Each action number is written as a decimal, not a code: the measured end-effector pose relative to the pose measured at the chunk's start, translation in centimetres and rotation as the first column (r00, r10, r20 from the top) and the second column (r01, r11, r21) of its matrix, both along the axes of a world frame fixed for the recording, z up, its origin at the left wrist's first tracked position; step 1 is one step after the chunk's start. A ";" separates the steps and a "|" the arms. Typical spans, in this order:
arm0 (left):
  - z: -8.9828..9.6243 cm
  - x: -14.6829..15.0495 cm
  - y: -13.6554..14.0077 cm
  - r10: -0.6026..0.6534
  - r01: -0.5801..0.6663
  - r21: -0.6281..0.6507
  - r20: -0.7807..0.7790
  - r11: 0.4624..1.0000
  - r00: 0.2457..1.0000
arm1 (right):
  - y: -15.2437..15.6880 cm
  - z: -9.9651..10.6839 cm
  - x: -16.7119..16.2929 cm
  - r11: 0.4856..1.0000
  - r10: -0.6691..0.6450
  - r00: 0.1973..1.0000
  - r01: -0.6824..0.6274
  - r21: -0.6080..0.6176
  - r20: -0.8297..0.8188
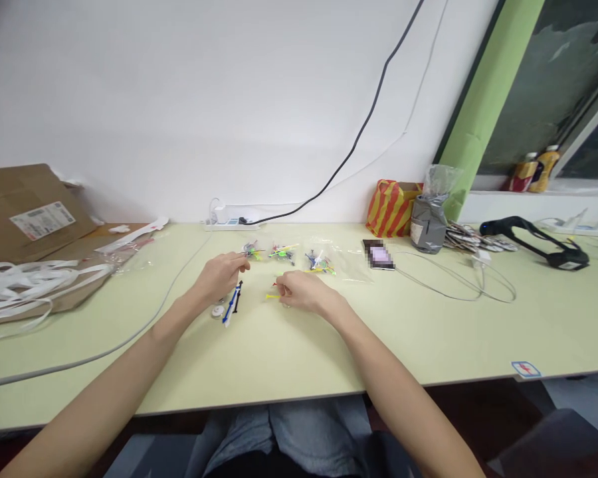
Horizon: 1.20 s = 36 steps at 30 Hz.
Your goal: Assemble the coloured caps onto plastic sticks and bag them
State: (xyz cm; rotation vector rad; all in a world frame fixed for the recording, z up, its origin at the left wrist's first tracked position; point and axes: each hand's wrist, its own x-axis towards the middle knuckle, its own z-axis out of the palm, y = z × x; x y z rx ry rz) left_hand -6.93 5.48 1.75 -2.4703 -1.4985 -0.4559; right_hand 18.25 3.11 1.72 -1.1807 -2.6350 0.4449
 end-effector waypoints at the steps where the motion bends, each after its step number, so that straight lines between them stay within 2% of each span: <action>1: 0.0 -0.1 0.0 0.018 -0.018 -0.013 0.003 1.000 1.000 | 0.0 -0.1 -0.1 1.000 0.001 1.000 -0.001 0.023 -0.018; 7: -0.5 -0.8 0.6 0.076 -0.074 -0.065 0.022 0.995 0.997 | -0.2 -1.2 -1.0 0.978 0.091 0.994 -0.077 0.192 -0.065; 12: -1.1 -1.3 1.2 0.075 -0.073 -0.032 0.041 0.997 0.996 | -0.8 -1.7 -2.1 0.939 0.189 0.971 -0.135 0.317 -0.147; 20: -1.0 -1.4 0.9 0.102 -0.103 0.000 0.143 0.995 0.984 | -2.3 -3.9 -5.3 0.935 0.254 0.948 -0.190 0.300 -0.190; 25: -0.7 -1.4 0.7 0.058 -0.060 0.007 0.166 0.998 0.984 | -2.2 -4.8 -6.7 0.944 0.218 0.960 -0.162 0.288 -0.174; 28: -0.1 -2.2 0.9 0.055 -0.046 -0.062 0.136 0.997 0.989 | -2.1 -4.9 -7.1 0.951 0.183 0.965 -0.126 0.281 -0.186; 30: 0.4 -3.0 0.9 0.102 -0.086 -0.168 0.091 0.982 0.991 | -2.1 -4.9 -7.3 0.957 0.163 0.970 -0.111 0.270 -0.180; 33: 0.8 -4.3 0.8 0.180 -0.164 -0.344 0.014 0.925 0.984 | -2.1 -4.7 -7.5 0.956 0.164 0.975 -0.120 0.267 -0.149; 36: 1.0 -5.0 0.5 0.219 -0.200 -0.451 -0.010 0.870 0.976 | -2.1 -4.6 -7.9 0.954 0.156 0.980 -0.117 0.278 -0.124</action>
